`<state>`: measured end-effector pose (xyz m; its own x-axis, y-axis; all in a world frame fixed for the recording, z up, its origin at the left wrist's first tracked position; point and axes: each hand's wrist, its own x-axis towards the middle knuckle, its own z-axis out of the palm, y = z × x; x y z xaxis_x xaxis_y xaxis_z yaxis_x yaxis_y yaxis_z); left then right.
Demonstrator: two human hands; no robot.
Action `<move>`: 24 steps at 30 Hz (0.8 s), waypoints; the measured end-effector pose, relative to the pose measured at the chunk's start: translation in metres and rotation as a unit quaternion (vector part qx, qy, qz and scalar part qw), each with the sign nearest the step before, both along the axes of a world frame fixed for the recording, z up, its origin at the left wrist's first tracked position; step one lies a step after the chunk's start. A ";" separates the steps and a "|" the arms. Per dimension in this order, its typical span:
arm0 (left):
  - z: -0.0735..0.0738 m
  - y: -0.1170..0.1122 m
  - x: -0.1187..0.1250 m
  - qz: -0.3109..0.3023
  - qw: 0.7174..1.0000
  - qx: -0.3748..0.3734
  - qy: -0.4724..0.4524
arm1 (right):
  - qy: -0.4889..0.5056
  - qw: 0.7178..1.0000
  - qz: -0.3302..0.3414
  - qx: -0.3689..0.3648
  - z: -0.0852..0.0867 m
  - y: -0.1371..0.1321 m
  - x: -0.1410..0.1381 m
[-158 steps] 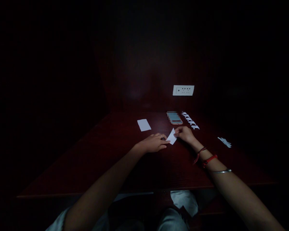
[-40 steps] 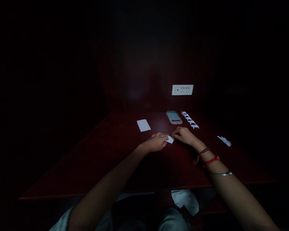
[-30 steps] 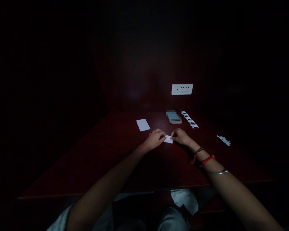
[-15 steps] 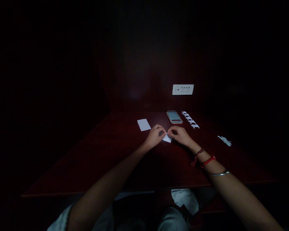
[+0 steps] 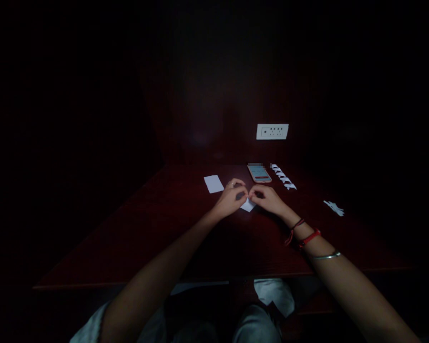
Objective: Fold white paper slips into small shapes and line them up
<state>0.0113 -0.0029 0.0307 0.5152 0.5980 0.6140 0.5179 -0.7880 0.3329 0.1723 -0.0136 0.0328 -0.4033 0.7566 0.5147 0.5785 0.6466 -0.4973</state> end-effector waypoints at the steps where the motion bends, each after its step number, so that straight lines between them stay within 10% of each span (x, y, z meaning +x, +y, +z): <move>1: 0.001 0.000 0.000 0.000 1.000 0.003 -0.006 | 0.005 1.000 0.002 -0.007 0.000 0.001 0.000; 24: -0.001 0.004 -0.005 0.012 0.999 -0.031 -0.036 | -0.011 1.000 -0.001 0.027 0.003 -0.001 0.006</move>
<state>0.0064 0.0011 0.0293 0.4560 0.6480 0.6100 0.5100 -0.7520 0.4176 0.1781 -0.0145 0.0354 -0.4135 0.7283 0.5465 0.5893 0.6716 -0.4491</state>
